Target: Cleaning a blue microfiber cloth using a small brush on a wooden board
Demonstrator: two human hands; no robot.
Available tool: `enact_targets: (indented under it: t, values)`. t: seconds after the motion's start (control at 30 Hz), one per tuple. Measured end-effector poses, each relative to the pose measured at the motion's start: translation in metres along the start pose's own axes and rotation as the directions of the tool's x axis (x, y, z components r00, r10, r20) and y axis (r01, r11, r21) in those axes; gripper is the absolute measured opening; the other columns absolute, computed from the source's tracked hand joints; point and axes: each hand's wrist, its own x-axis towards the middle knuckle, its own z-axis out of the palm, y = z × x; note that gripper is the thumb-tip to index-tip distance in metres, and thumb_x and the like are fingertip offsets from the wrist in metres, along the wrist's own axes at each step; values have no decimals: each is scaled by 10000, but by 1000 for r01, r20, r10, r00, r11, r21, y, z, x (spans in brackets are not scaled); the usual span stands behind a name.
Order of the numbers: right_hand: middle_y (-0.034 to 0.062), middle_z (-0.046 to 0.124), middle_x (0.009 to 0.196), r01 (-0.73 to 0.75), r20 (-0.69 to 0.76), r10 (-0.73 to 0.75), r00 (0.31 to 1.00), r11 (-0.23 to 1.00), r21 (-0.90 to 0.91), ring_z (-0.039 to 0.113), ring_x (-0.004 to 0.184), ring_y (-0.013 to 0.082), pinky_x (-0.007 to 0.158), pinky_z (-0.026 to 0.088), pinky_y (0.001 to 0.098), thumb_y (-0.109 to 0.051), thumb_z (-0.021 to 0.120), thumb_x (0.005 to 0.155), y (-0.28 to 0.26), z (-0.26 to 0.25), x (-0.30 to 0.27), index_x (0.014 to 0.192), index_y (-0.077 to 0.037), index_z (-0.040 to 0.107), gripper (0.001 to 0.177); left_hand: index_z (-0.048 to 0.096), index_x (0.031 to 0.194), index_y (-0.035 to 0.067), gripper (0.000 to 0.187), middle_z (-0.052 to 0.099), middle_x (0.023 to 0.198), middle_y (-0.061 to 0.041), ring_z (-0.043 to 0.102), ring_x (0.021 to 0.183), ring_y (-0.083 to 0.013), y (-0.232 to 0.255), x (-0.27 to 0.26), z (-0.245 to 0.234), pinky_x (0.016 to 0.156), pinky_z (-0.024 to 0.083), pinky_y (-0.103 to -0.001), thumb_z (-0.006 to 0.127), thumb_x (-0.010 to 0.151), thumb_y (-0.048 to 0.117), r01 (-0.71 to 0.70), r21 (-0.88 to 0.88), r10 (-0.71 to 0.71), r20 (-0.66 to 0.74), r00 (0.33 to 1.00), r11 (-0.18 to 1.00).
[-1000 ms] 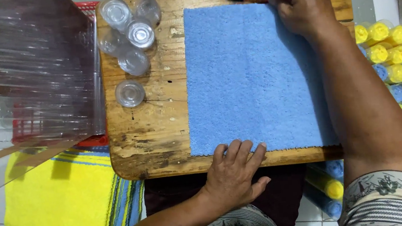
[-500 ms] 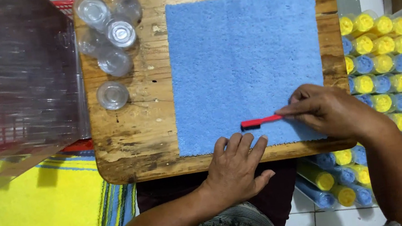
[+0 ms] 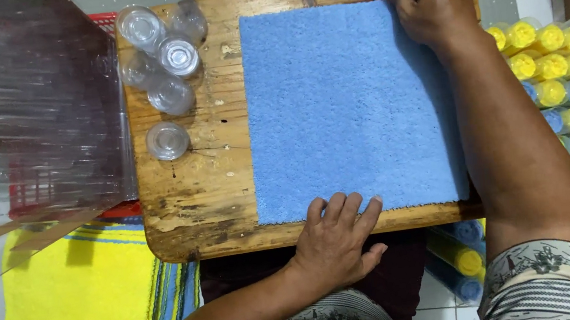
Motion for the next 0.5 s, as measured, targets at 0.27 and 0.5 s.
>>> enact_targets:
  t: [0.27, 0.5]
  values:
    - [114, 684, 931, 26, 336, -119, 934, 963, 269, 603, 865, 268, 770, 442, 415, -14, 611, 1003, -73, -95, -81, 1268, -131, 778, 334, 645, 1330, 163, 761, 564, 1195, -68, 506, 1096, -269, 10, 9, -15, 911, 354, -428, 745, 741, 634, -5, -136, -6, -80, 997, 991]
    - [-67, 699, 1079, -363, 810, 149, 567, 928, 83, 671, 908, 132, 712, 542, 314, -200, 638, 905, -106, -126, -147, 1228, -428, 791, 424, 623, 1375, 141, 810, 593, 1194, -76, 542, 1079, -271, 12, 20, -5, 881, 377, -425, 735, 764, 661, -10, -93, 10, -5, 1000, 996]
